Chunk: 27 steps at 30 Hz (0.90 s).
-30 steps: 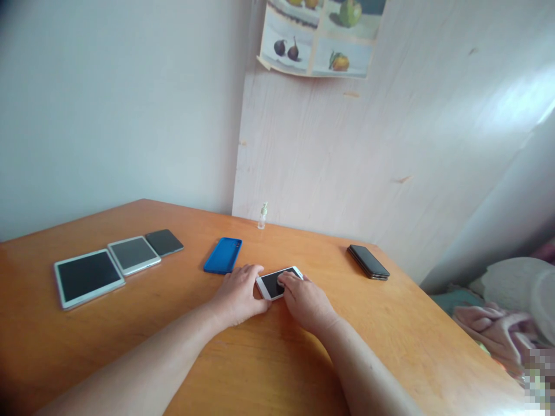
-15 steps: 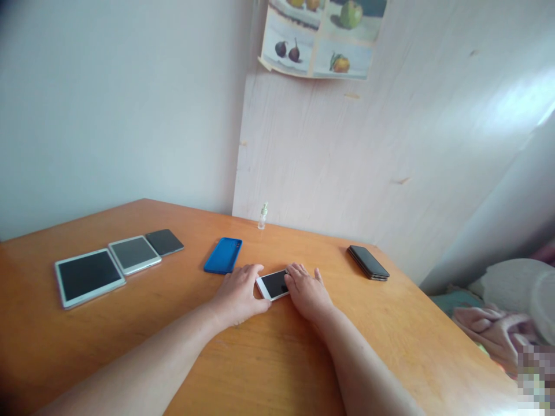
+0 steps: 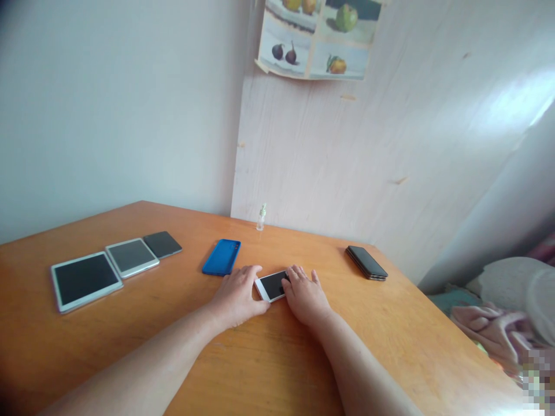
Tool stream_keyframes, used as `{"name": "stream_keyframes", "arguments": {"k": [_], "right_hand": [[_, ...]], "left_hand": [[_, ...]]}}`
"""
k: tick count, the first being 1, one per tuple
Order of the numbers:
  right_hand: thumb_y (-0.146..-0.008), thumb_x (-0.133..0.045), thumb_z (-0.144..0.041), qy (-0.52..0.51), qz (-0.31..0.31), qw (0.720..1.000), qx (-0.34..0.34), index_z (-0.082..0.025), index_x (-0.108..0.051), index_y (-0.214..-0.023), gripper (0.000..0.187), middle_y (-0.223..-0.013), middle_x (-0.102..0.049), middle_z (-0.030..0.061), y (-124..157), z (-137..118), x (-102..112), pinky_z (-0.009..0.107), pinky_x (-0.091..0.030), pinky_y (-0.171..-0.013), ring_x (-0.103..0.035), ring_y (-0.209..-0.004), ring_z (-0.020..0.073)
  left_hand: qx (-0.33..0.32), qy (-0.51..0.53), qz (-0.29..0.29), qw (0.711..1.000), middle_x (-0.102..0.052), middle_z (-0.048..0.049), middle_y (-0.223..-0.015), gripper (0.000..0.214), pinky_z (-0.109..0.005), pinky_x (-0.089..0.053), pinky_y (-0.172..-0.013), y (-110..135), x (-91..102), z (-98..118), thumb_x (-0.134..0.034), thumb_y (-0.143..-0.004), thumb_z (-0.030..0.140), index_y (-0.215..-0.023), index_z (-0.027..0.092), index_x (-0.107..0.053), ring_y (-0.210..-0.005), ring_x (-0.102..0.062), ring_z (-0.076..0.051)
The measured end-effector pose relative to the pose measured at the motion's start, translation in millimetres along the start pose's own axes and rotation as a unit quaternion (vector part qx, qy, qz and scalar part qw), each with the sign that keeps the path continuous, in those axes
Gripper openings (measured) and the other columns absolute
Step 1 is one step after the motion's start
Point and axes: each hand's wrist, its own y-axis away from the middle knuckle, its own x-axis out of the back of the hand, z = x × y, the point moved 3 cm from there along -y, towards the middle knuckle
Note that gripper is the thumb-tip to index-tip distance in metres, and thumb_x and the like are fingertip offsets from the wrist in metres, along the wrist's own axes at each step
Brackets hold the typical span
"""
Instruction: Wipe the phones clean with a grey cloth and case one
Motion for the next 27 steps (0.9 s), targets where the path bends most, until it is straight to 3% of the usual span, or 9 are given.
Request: {"name": "stream_keyframes", "arguments": {"k": [5, 7, 10, 12, 16, 19, 21, 25, 27], "right_hand": [[-0.102, -0.024, -0.033, -0.062, -0.025, 0.981, 0.181, -0.024, -0.045, -0.142, 0.046, -0.147, -0.047, 0.0072, 18, -38, 10, 0.044, -0.02, -0.117, -0.038, -0.138, 0.0194], [-0.102, -0.024, -0.032, -0.051, -0.017, 0.987, 0.152, -0.024, -0.046, -0.14, 0.045, -0.146, -0.049, 0.0067, 15, -30, 10, 0.047, -0.017, -0.117, -0.04, -0.137, 0.0198], [-0.101, -0.027, -0.029, 0.007, 0.003, 1.0, 0.017, -0.016, -0.048, -0.138, 0.045, -0.144, -0.05, 0.0137, 6, -2, 7, 0.053, -0.017, -0.115, -0.041, -0.136, 0.0238], [-0.1, -0.03, -0.027, 0.033, 0.007, 0.999, -0.016, -0.012, -0.05, -0.134, 0.043, -0.14, -0.052, 0.0181, 5, 3, 8, 0.051, -0.021, -0.114, -0.045, -0.133, 0.0249], [-0.1, -0.029, -0.027, 0.003, 0.0, 0.991, 0.133, -0.017, -0.06, -0.115, 0.035, -0.121, -0.064, 0.0116, 20, -36, 17, 0.04, -0.031, -0.109, -0.057, -0.115, 0.0206], [-0.101, -0.027, -0.026, -0.006, -0.006, 0.979, 0.202, -0.018, -0.059, -0.115, 0.036, -0.123, -0.063, 0.01, 30, -55, 24, 0.039, -0.03, -0.109, -0.056, -0.115, 0.0197], [-0.099, -0.03, -0.024, 0.024, -0.013, 0.984, 0.175, -0.018, -0.061, -0.113, 0.035, -0.121, -0.064, 0.0111, 28, -47, 25, 0.041, -0.031, -0.108, -0.056, -0.116, 0.0221], [-0.093, -0.037, -0.017, 0.099, -0.033, 0.994, 0.022, -0.014, -0.065, -0.111, 0.033, -0.123, -0.062, 0.0171, 18, -15, 20, 0.045, -0.034, -0.104, -0.056, -0.116, 0.0274], [-0.09, -0.04, -0.015, 0.117, -0.039, 0.992, 0.001, -0.013, -0.066, -0.108, 0.032, -0.123, -0.062, 0.0194, 20, -17, 18, 0.045, -0.035, -0.103, -0.054, -0.118, 0.029]], "left_hand": [[0.006, 0.007, -0.013, 1.0, -0.063, -0.0106, -0.114, 0.056, -0.038, -0.041, -0.09, 0, 2.0, 0, -0.066, -0.068, 0.04, -0.119, 0.02, -0.052, -0.109, -0.056, -0.03], [0.005, 0.001, -0.014, 1.0, -0.063, -0.0105, -0.114, 0.058, -0.038, -0.042, -0.088, 0, 1.3, -1, -0.066, -0.068, 0.042, -0.12, 0.021, -0.052, -0.109, -0.056, -0.03], [0.001, -0.008, -0.013, 1.0, -0.062, -0.0107, -0.116, 0.065, -0.038, -0.042, -0.087, -1, -0.9, -3, -0.067, -0.067, 0.043, -0.125, 0.021, -0.05, -0.11, -0.056, -0.031], [0.0, -0.01, -0.014, 1.0, -0.062, -0.0104, -0.117, 0.065, -0.037, -0.042, -0.087, -1, -1.8, -4, -0.066, -0.067, 0.043, -0.126, 0.021, -0.049, -0.11, -0.056, -0.03], [0.001, -0.009, -0.018, 1.0, -0.063, -0.0101, -0.116, 0.057, -0.037, -0.041, -0.087, -1, -1.2, -5, -0.065, -0.069, 0.042, -0.12, 0.022, -0.051, -0.109, -0.056, -0.03], [-0.005, -0.002, -0.011, 1.0, -0.062, -0.0106, -0.119, 0.058, -0.037, -0.04, -0.09, -1, -0.3, -5, -0.064, -0.07, 0.041, -0.123, 0.02, -0.05, -0.112, -0.055, -0.029], [-0.003, -0.006, -0.012, 1.0, -0.062, -0.0108, -0.118, 0.06, -0.037, -0.04, -0.089, -1, -0.5, -6, -0.064, -0.07, 0.043, -0.123, 0.02, -0.05, -0.112, -0.055, -0.03], [-0.002, -0.012, -0.022, 1.0, -0.062, -0.01, -0.12, 0.063, -0.037, -0.04, -0.086, -3, -2.1, -8, -0.066, -0.068, 0.044, -0.125, 0.022, -0.05, -0.113, -0.054, -0.03], [-0.006, -0.009, -0.023, 1.0, -0.061, -0.0095, -0.121, 0.061, -0.036, -0.04, -0.086, -4, -2.4, -9, -0.067, -0.069, 0.044, -0.124, 0.022, -0.051, -0.114, -0.053, -0.03]]}}
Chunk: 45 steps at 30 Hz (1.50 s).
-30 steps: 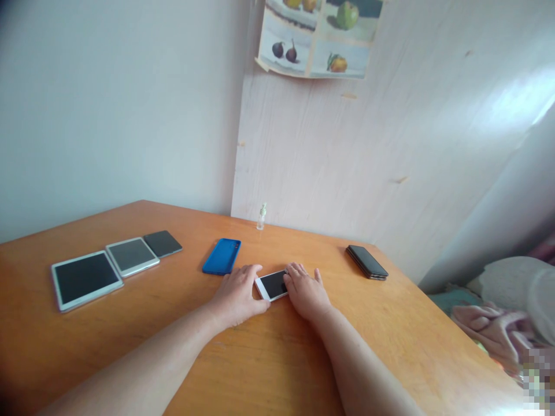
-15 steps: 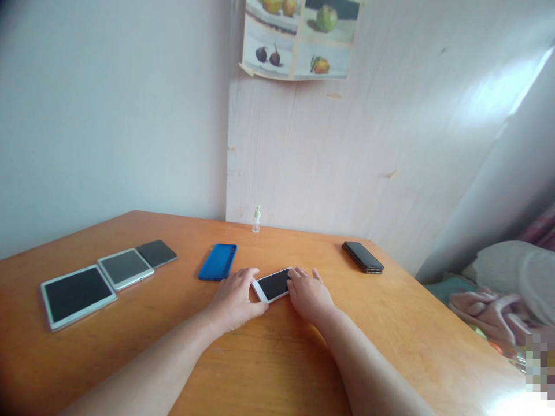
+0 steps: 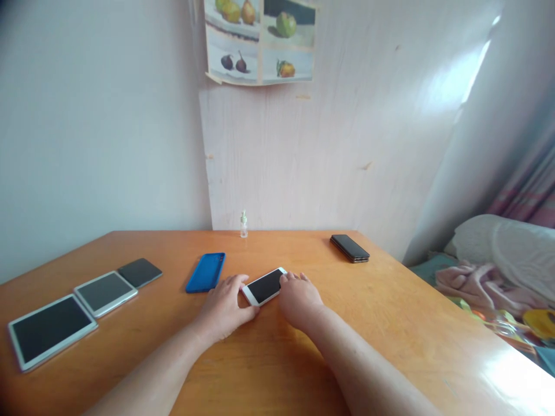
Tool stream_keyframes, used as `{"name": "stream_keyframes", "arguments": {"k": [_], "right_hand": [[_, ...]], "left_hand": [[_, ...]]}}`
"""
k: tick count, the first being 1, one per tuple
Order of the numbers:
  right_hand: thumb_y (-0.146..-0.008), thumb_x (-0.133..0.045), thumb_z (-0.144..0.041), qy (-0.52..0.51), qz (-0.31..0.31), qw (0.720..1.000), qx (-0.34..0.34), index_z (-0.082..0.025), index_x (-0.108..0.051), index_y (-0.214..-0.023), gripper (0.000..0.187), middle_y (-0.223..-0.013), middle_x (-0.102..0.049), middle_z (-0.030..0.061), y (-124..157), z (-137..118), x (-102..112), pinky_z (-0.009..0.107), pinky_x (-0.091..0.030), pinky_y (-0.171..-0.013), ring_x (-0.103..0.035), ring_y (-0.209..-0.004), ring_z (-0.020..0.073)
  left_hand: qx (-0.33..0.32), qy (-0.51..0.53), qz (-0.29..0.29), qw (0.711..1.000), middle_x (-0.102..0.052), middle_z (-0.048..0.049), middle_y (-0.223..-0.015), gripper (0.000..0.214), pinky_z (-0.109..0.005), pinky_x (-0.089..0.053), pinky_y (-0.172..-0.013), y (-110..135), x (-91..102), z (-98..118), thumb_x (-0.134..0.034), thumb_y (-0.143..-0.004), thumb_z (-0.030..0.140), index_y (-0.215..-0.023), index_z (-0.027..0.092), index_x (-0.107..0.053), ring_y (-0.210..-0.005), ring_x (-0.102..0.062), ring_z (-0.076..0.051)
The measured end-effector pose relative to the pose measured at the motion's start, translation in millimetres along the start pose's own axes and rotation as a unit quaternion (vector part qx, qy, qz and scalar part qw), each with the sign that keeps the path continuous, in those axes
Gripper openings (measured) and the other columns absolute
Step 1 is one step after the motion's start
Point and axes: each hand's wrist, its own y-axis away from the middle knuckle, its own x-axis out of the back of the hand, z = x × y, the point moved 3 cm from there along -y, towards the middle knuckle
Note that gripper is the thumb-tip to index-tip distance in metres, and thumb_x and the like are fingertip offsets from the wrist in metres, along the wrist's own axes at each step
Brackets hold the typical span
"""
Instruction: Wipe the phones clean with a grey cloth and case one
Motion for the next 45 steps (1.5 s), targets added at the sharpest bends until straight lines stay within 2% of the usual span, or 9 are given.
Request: {"name": "stream_keyframes", "arguments": {"k": [6, 13, 19, 23, 27, 34, 39, 41, 45], "right_hand": [[-0.084, -0.051, -0.02, -0.02, 0.026, 0.989, 0.146, -0.014, -0.067, -0.105, 0.027, -0.117, -0.063, 0.0173, 17, -44, 8, 0.043, -0.038, -0.103, -0.057, -0.111, 0.029], [-0.083, -0.052, -0.015, -0.006, -0.003, 1.0, -0.029, -0.008, -0.064, -0.113, 0.034, -0.114, -0.064, 0.0237, 4, -5, 4, 0.042, -0.046, -0.092, -0.061, -0.105, 0.0319], [-0.083, -0.052, -0.018, -0.069, 0.038, 0.984, 0.162, -0.012, -0.058, -0.123, 0.041, -0.119, -0.064, 0.0173, 18, -45, 13, 0.039, -0.045, -0.095, -0.061, -0.108, 0.0285], [-0.084, -0.05, -0.015, -0.092, 0.019, 0.994, 0.058, -0.018, -0.062, -0.114, 0.033, -0.12, -0.065, 0.0137, 6, -15, 7, 0.036, -0.048, -0.087, -0.066, -0.1, 0.026], [-0.083, -0.047, -0.009, -0.077, 0.032, 0.997, -0.004, -0.013, -0.064, -0.112, 0.033, -0.121, -0.064, 0.0195, -3, 2, 1, 0.042, -0.04, -0.1, -0.06, -0.114, 0.029], [-0.085, -0.043, -0.012, -0.168, 0.053, 0.965, 0.196, -0.023, -0.056, -0.129, 0.047, -0.134, -0.059, 0.0076, 11, -36, 8, 0.037, -0.034, -0.108, -0.056, -0.12, 0.0221], [-0.084, -0.042, -0.009, -0.136, 0.045, 0.989, 0.037, -0.021, -0.061, -0.118, 0.041, -0.131, -0.061, 0.0109, -7, 3, 1, 0.045, -0.03, -0.109, -0.055, -0.121, 0.0245], [-0.087, -0.04, -0.011, -0.134, 0.052, 0.989, 0.015, -0.018, -0.061, -0.118, 0.038, -0.131, -0.06, 0.0134, -8, 6, 1, 0.046, -0.03, -0.109, -0.054, -0.123, 0.0252], [-0.099, -0.031, -0.028, -0.21, 0.061, 0.963, 0.157, -0.024, -0.056, -0.129, 0.04, -0.136, -0.057, 0.008, 0, -24, 4, 0.047, -0.023, -0.113, -0.047, -0.13, 0.0227]], "left_hand": [[-0.011, -0.001, -0.015, 1.0, -0.062, -0.0086, -0.117, 0.051, -0.035, -0.041, -0.088, 0, 2.4, -1, -0.067, -0.072, 0.047, -0.117, 0.023, -0.056, -0.112, -0.055, -0.028], [-0.019, 0.003, -0.015, 1.0, -0.062, -0.0072, -0.116, 0.052, -0.033, -0.041, -0.088, -1, 4.4, -2, -0.07, -0.071, 0.043, -0.117, 0.024, -0.056, -0.112, -0.055, -0.027], [-0.025, 0.002, -0.005, 1.0, -0.062, -0.0087, -0.116, 0.05, -0.034, -0.042, -0.088, -1, 1.8, -5, -0.067, -0.074, 0.046, -0.117, 0.022, -0.056, -0.11, -0.056, -0.027], [-0.024, 0.005, -0.007, 1.0, -0.062, -0.0077, -0.118, 0.052, -0.034, -0.042, -0.09, -1, 3.5, -3, -0.07, -0.072, 0.043, -0.118, 0.023, -0.055, -0.113, -0.055, -0.027], [-0.024, 0.011, -0.007, 1.0, -0.061, -0.0076, -0.119, 0.054, -0.035, -0.041, -0.092, 0, 4.1, -2, -0.07, -0.071, 0.041, -0.119, 0.023, -0.054, -0.114, -0.055, -0.027], [-0.011, 0.012, 0.0, 1.0, -0.062, -0.01, -0.121, 0.053, -0.036, -0.042, -0.09, 0, 1.0, -3, -0.066, -0.074, 0.044, -0.12, 0.021, -0.052, -0.114, -0.056, -0.028], [-0.008, 0.016, -0.002, 1.0, -0.061, -0.0096, -0.124, 0.061, -0.036, -0.042, -0.093, 1, 3.1, 0, -0.069, -0.069, 0.043, -0.123, 0.021, -0.05, -0.119, -0.054, -0.028], [-0.004, 0.014, -0.003, 1.0, -0.061, -0.01, -0.125, 0.062, -0.036, -0.042, -0.094, 1, 3.8, 0, -0.069, -0.069, 0.044, -0.124, 0.021, -0.05, -0.12, -0.053, -0.029], [0.01, 0.005, -0.007, 1.0, -0.061, -0.0119, -0.127, 0.066, -0.037, -0.041, -0.096, 1, 4.5, 2, -0.067, -0.071, 0.04, -0.13, 0.019, -0.045, -0.12, -0.054, -0.029]]}}
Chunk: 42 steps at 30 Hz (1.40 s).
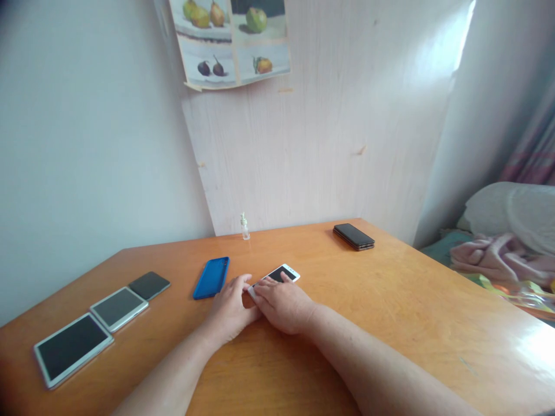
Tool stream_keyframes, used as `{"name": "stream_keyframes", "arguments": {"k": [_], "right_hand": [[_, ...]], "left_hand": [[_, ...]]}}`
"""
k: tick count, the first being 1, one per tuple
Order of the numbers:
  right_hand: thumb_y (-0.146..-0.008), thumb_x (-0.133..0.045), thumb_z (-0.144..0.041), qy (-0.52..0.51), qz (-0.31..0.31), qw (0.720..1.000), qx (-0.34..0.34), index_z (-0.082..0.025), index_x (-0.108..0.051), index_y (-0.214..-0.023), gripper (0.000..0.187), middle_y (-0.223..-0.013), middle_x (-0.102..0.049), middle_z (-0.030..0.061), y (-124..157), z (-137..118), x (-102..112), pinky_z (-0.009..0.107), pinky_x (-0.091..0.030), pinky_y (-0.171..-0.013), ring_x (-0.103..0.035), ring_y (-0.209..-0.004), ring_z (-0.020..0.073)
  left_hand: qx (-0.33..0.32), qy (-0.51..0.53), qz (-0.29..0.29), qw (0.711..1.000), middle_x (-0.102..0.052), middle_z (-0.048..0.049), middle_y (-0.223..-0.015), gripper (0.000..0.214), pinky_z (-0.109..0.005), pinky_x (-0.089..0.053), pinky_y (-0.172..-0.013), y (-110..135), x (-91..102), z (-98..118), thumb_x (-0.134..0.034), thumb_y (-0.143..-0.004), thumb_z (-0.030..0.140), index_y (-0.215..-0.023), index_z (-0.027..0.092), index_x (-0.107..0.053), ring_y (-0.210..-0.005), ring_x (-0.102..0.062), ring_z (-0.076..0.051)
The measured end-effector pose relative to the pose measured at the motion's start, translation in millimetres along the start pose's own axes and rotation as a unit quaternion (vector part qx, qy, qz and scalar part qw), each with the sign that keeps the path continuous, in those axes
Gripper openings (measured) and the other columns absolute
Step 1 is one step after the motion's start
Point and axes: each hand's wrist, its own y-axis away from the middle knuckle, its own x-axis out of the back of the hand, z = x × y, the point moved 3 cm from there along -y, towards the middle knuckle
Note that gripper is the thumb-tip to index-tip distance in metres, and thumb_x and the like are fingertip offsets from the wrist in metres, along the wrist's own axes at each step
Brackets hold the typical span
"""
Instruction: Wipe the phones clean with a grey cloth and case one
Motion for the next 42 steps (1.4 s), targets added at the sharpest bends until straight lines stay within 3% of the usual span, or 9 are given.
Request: {"name": "stream_keyframes", "arguments": {"k": [3, 10, 18, 23, 25, 28, 33, 39, 42], "right_hand": [[-0.101, -0.026, -0.036, -0.035, -0.008, 0.999, 0.027, -0.027, -0.047, -0.14, 0.045, -0.146, -0.049, 0.0062, -4, -5, -6, 0.052, -0.016, -0.115, -0.038, -0.137, 0.0224], [-0.1, -0.028, -0.03, 0.071, 0.041, 0.98, -0.181, -0.019, -0.054, -0.128, 0.039, -0.136, -0.055, 0.0134, -10, 44, 0, 0.061, -0.015, -0.111, -0.044, -0.132, 0.0259], [-0.097, -0.037, -0.025, 0.085, -0.017, 0.996, 0.014, -0.019, -0.061, -0.118, 0.032, -0.124, -0.064, 0.011, 2, -2, 0, 0.039, -0.034, -0.105, -0.056, -0.117, 0.0224], [-0.093, -0.041, -0.02, 0.143, -0.022, 0.966, -0.215, -0.02, -0.068, -0.103, 0.029, -0.105, -0.071, 0.0129, 1, 40, 15, 0.035, -0.045, -0.086, -0.066, -0.096, 0.0242], [-0.09, -0.042, -0.016, 0.152, -0.017, 0.958, -0.243, -0.017, -0.07, -0.096, 0.028, -0.098, -0.072, 0.0159, 1, 46, 18, 0.035, -0.046, -0.079, -0.068, -0.089, 0.0259], [-0.087, -0.047, -0.016, 0.155, -0.014, 0.963, -0.218, -0.018, -0.07, -0.089, 0.024, -0.095, -0.072, 0.0132, -1, 31, 15, 0.035, -0.043, -0.081, -0.067, -0.088, 0.0253], [-0.089, -0.05, -0.024, 0.085, 0.008, 0.994, -0.063, -0.023, -0.07, -0.089, 0.02, -0.096, -0.071, 0.0061, -4, -1, 7, 0.028, -0.04, -0.08, -0.062, -0.094, 0.0199], [-0.089, -0.05, -0.03, -0.002, 0.11, 0.953, -0.281, -0.022, -0.072, -0.093, 0.023, -0.101, -0.066, 0.0101, 2, 64, 15, 0.029, -0.04, -0.075, -0.06, -0.094, 0.0223], [-0.089, -0.048, -0.03, -0.05, 0.137, 0.936, -0.319, -0.02, -0.072, -0.088, 0.026, -0.093, -0.068, 0.0095, 4, 87, 16, 0.028, -0.04, -0.069, -0.061, -0.083, 0.0205]], "left_hand": [[0.009, -0.005, -0.005, 1.0, -0.06, -0.013, -0.129, 0.069, -0.037, -0.041, -0.096, 0, 0.5, 1, -0.066, -0.072, 0.037, -0.133, 0.019, -0.042, -0.121, -0.054, -0.029], [0.0, 0.0, -0.004, 1.0, -0.058, -0.0106, -0.13, 0.074, -0.036, -0.039, -0.098, 0, 0.0, 0, -0.069, -0.069, 0.045, -0.133, 0.021, -0.042, -0.123, -0.051, -0.029], [-0.037, -0.035, -0.013, 0.999, -0.063, -0.0061, -0.109, 0.04, -0.033, -0.042, -0.08, 0, 1.1, 1, -0.064, -0.076, 0.048, -0.112, 0.028, -0.062, -0.107, -0.057, -0.027], [-0.044, -0.038, -0.012, 0.998, -0.061, -0.0059, -0.108, 0.043, -0.032, -0.041, -0.08, 0, 1.9, 1, -0.065, -0.076, 0.045, -0.114, 0.028, -0.063, -0.107, -0.056, -0.027], [-0.047, -0.038, -0.011, 0.998, -0.061, -0.0063, -0.107, 0.044, -0.032, -0.04, -0.08, -1, 1.4, 1, -0.066, -0.075, 0.045, -0.115, 0.028, -0.063, -0.107, -0.056, -0.027], [-0.051, -0.026, -0.015, 0.998, -0.062, -0.006, -0.105, 0.043, -0.031, -0.04, -0.079, 0, 0.7, 0, -0.067, -0.075, 0.045, -0.114, 0.028, -0.064, -0.105, -0.057, -0.026], [-0.079, -0.007, -0.004, 0.997, -0.063, -0.0049, -0.112, 0.036, -0.031, -0.04, -0.081, 0, 1.1, 0, -0.068, -0.075, 0.042, -0.109, 0.029, -0.066, -0.106, -0.056, -0.025], [-0.102, 0.008, 0.005, 0.995, -0.069, -0.007, -0.11, 0.04, -0.034, -0.042, -0.089, -2, -0.2, 1, -0.067, -0.076, 0.037, -0.113, 0.021, -0.066, -0.103, -0.059, -0.025], [-0.085, 0.026, 0.011, 0.996, -0.07, -0.0081, -0.111, 0.043, -0.034, -0.042, -0.092, -2, 0.1, 1, -0.067, -0.075, 0.036, -0.114, 0.019, -0.067, -0.104, -0.059, -0.025]]}}
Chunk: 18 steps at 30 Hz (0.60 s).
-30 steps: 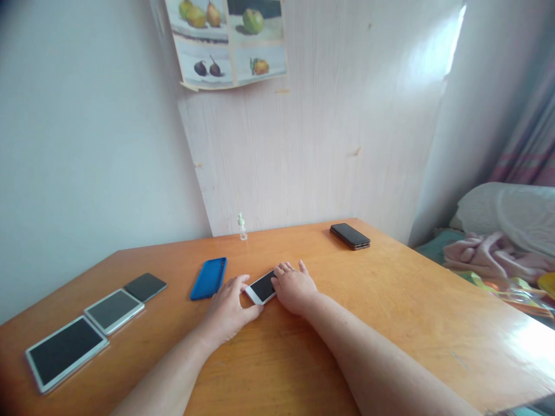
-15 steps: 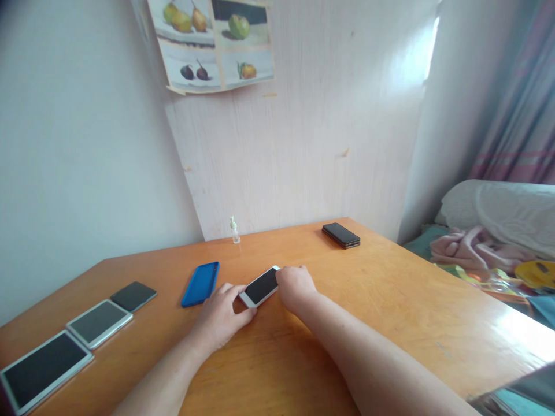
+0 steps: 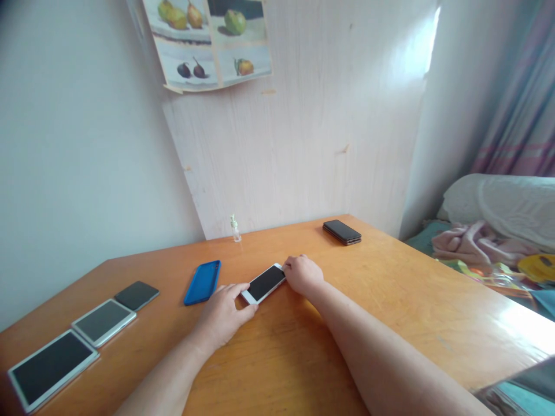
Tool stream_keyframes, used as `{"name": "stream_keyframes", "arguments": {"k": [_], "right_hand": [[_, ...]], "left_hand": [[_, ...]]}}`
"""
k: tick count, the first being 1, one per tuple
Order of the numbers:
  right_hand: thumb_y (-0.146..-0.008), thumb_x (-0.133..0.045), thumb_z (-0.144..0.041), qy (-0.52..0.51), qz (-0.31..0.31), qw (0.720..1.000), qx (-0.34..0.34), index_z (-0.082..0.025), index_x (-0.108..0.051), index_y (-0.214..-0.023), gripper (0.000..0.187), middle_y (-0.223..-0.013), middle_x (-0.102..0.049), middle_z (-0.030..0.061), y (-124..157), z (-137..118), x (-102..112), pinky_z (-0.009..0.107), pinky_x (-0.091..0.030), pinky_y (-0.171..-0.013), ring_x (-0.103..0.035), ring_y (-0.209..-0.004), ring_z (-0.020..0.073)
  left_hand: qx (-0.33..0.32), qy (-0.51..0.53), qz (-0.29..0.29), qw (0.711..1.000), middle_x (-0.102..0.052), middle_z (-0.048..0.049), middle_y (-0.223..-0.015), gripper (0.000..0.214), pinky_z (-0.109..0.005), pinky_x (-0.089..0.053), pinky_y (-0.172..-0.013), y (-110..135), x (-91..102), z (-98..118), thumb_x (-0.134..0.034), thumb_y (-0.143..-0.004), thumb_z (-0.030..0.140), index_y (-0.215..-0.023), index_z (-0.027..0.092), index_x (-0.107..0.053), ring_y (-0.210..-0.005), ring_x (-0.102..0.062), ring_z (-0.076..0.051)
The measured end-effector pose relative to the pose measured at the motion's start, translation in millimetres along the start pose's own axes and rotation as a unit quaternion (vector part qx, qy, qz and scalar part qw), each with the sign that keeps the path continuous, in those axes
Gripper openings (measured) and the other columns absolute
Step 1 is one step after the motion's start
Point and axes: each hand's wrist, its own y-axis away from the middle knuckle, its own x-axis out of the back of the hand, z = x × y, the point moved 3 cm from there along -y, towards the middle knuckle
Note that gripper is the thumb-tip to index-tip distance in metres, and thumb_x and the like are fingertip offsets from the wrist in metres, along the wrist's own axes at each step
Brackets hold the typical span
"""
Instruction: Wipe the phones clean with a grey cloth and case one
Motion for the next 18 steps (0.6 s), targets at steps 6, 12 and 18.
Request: {"name": "stream_keyframes", "arguments": {"k": [6, 12, 18], "right_hand": [[-0.085, -0.05, -0.028, -0.138, 0.003, 0.99, -0.003, -0.02, -0.069, -0.082, 0.021, -0.076, -0.07, 0.0035, -3, 1, -9, 0.023, -0.041, -0.06, -0.062, -0.07, 0.0153], [-0.085, -0.05, -0.037, -0.258, 0.018, 0.966, -0.027, -0.018, -0.068, -0.087, 0.026, -0.07, -0.069, 0.0041, -5, 2, -8, 0.021, -0.045, -0.052, -0.062, -0.061, 0.0138], [-0.084, -0.053, -0.036, -0.285, 0.069, 0.956, 0.011, -0.02, -0.072, -0.089, 0.026, -0.067, -0.065, 0.0007, -9, 4, -4, 0.023, -0.044, -0.057, -0.058, -0.062, 0.0138]], "left_hand": [[0.048, 0.09, -0.018, 0.995, -0.073, -0.0049, -0.097, 0.031, -0.028, -0.045, -0.081, 1, 4.5, 1, -0.062, -0.081, 0.038, -0.106, 0.021, -0.069, -0.093, -0.063, -0.02], [0.014, 0.154, -0.053, 0.987, -0.07, -0.0005, -0.081, 0.035, -0.023, -0.041, -0.064, 2, 9.7, 10, -0.044, -0.093, 0.047, -0.096, 0.02, -0.067, -0.074, -0.061, -0.015], [-0.008, 0.093, -0.034, 0.995, -0.064, -0.0006, -0.075, 0.041, -0.023, -0.037, -0.062, 3, 8.5, 11, -0.03, -0.099, 0.047, -0.09, 0.022, -0.061, -0.071, -0.059, -0.016]]}}
